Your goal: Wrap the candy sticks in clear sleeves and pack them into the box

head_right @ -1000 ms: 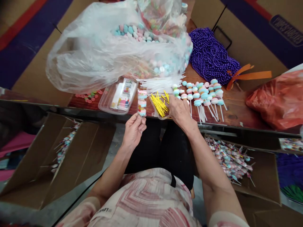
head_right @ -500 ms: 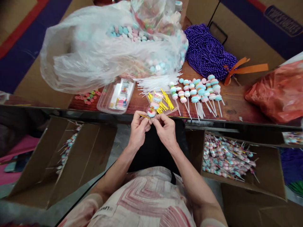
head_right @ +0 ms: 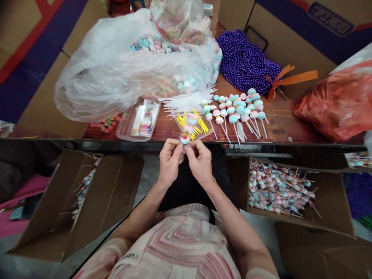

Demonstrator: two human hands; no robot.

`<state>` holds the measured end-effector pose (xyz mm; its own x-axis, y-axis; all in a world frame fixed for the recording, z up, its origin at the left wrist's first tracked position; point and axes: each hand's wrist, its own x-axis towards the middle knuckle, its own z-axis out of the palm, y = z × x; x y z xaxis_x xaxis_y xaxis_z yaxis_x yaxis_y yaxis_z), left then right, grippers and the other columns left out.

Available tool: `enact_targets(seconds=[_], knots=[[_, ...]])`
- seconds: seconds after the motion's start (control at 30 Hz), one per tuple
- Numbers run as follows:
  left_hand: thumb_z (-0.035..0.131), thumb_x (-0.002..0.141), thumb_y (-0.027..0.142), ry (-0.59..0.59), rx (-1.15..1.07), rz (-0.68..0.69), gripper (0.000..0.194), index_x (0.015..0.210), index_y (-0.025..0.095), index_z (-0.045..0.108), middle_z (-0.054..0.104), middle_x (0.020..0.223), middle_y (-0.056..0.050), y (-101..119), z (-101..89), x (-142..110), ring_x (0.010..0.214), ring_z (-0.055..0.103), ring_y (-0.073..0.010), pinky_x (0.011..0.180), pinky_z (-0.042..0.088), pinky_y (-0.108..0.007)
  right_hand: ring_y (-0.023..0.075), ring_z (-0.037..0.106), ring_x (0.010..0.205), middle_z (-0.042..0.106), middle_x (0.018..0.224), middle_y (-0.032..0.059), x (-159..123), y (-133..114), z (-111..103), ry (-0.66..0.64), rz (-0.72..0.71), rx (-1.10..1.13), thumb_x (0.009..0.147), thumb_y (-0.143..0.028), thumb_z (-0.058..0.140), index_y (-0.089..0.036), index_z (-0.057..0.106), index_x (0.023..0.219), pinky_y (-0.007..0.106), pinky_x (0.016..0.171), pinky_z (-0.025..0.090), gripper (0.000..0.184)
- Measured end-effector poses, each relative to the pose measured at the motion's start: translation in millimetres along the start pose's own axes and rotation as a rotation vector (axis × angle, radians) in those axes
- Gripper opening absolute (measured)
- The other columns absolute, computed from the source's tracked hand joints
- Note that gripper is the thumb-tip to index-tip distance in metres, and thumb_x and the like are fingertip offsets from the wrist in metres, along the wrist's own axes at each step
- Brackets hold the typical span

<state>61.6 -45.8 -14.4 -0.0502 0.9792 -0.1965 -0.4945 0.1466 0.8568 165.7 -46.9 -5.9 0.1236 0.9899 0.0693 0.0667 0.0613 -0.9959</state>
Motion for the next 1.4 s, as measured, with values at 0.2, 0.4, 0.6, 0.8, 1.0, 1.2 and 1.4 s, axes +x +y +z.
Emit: enact_targets(seconds=[0.2,0.4,0.6,0.8,1.0,1.2,1.4], knots=[[0.084,0.073,0.036,-0.221,-0.251,-0.381,0.035,0.082,0.017,0.056,0.043,0.055,0.009,21.7,-0.7,0.7,0.041,0.022,-0.0005,0.038,0.014,-0.011,0.0134,0.049,0.071,0.052,0.077,-0.0017,-1.6,3.2,-14.5,-0.146,0.014,0.089,0.090,-0.037,0.063,-0.021,0.053,0.080,0.027,0.069,0.044,0.021],[0.087,0.069,0.032,-0.365,-0.262,-0.605,0.040,0.089,0.017,0.055,0.038,0.052,0.011,30.9,-3.6,0.1,0.041,0.017,-0.0012,0.037,0.011,-0.011,0.0171,0.054,0.083,0.056,0.089,0.0026,2.6,-2.8,-29.9,-0.301,-0.159,-0.036,0.095,-0.037,0.058,-0.021,0.057,0.090,0.030,0.077,0.047,0.016],[0.073,0.084,0.045,-0.133,0.095,-0.138,0.031,0.090,0.021,0.055,0.048,0.055,0.008,6.8,1.4,-10.4,0.047,0.037,-0.0056,0.045,0.028,-0.015,0.0167,0.052,0.074,0.055,0.087,0.0031,1.9,8.2,-23.3,-0.225,-0.334,-0.265,0.096,-0.021,0.046,-0.021,0.051,0.102,0.031,0.071,0.045,0.008],[0.073,0.085,0.040,-0.093,0.326,0.066,0.024,0.098,0.019,0.073,0.066,0.083,-0.002,-1.8,-5.2,-16.4,0.075,0.058,-0.0104,0.068,0.046,-0.020,0.0139,0.050,0.069,0.054,0.080,-0.0008,-1.2,1.8,-23.5,-0.237,-0.133,-0.258,0.092,-0.017,0.046,-0.021,0.052,0.098,0.028,0.066,0.043,0.010],[0.091,0.061,0.039,-0.041,-0.084,-0.292,0.036,0.077,0.015,0.069,0.046,0.056,0.008,6.1,-2.3,-2.2,0.044,0.029,-0.0004,0.042,0.022,-0.015,0.0109,0.053,0.062,0.057,0.072,-0.0026,-7.8,0.5,-25.7,-0.161,-0.150,-0.277,0.098,-0.023,0.049,-0.020,0.055,0.083,0.025,0.062,0.045,0.016],[0.094,0.054,0.023,-0.018,-0.290,-0.492,0.038,0.072,0.013,0.063,0.044,0.055,0.009,16.9,3.3,0.8,0.041,0.029,0.0014,0.039,0.022,-0.012,0.0191,0.068,0.095,0.071,0.104,0.0107,-9.0,9.4,-29.8,-0.034,-0.705,-0.592,0.095,-0.010,0.053,-0.021,0.069,0.108,0.031,0.080,0.053,0.023],[0.092,0.060,0.024,-0.072,-0.322,-0.516,0.037,0.072,0.015,0.059,0.047,0.057,0.009,20.1,6.8,-9.5,0.043,0.035,0.0000,0.040,0.026,-0.012,0.0156,0.063,0.072,0.074,0.087,0.0060,-1.0,5.1,-31.5,0.035,-0.922,-0.789,0.092,-0.011,0.058,-0.022,0.070,0.094,0.030,0.065,0.047,0.017]])
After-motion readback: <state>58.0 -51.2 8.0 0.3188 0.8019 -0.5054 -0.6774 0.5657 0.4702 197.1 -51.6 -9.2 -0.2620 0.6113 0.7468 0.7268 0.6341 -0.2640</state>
